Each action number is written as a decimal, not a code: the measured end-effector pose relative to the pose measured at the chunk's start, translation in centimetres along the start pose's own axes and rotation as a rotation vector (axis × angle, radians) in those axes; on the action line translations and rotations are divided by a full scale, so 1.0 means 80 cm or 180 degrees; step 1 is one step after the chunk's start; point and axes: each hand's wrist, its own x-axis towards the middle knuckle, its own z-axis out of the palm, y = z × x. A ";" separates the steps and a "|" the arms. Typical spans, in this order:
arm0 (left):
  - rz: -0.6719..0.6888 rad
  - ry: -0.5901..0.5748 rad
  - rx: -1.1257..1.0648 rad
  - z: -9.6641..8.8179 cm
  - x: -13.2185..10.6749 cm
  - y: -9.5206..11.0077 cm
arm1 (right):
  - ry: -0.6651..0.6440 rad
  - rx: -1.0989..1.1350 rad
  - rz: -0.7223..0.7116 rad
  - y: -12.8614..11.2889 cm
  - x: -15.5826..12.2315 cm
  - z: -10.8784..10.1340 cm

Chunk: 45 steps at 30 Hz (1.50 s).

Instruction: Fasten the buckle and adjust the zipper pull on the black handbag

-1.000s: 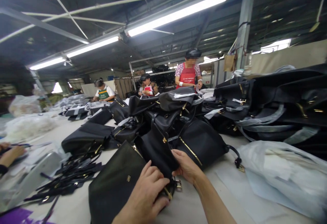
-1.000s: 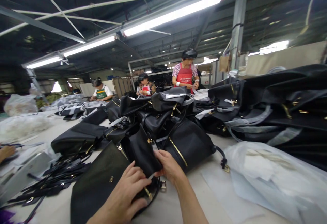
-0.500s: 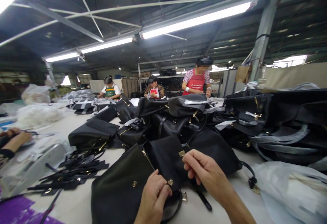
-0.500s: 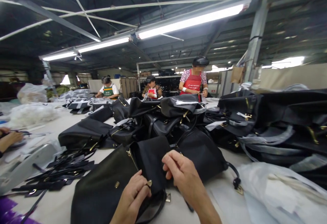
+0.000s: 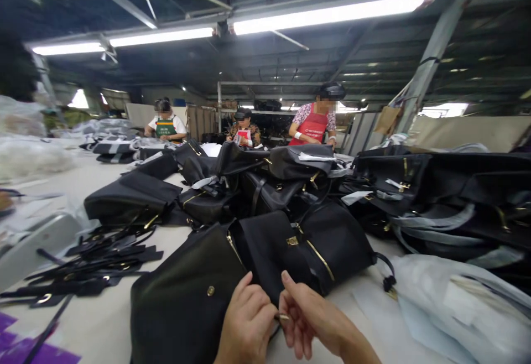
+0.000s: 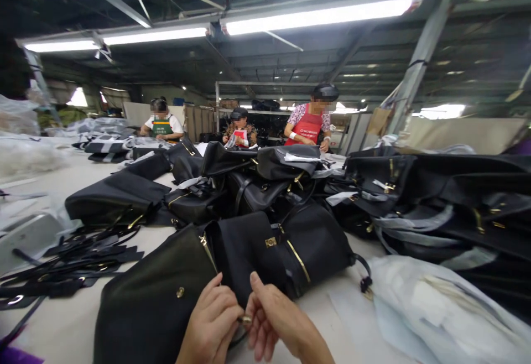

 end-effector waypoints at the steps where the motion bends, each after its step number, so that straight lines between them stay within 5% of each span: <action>1: 0.0059 0.0102 0.0045 -0.002 0.001 0.002 | -0.0044 0.0258 0.0047 0.013 -0.001 0.000; 6: 0.0144 0.0268 0.0065 -0.010 0.006 0.009 | -0.0321 0.1459 0.0189 0.078 -0.007 0.005; 10: 0.0128 0.0262 0.0030 -0.010 0.004 0.009 | -0.0248 0.1737 -0.0217 0.085 -0.016 0.011; 16: 0.0072 0.0090 0.0074 -0.004 0.003 0.007 | 0.0339 0.1047 -0.0900 0.062 -0.036 0.018; 23: -0.0022 0.0107 -0.0024 0.002 0.003 0.009 | 0.1053 0.0412 -0.1077 0.084 -0.025 0.025; 31: -0.0129 -0.0277 -0.0072 0.000 0.007 0.009 | 0.1490 -0.0537 -0.1841 0.090 -0.021 0.019; 38: -0.0184 -0.0188 -0.0172 0.000 0.004 0.006 | 0.1970 -0.1352 -0.2865 0.098 -0.016 0.024; 45: -0.0219 -0.0154 -0.0080 -0.002 0.007 0.009 | 0.2068 -0.1698 -0.2577 0.098 -0.019 0.024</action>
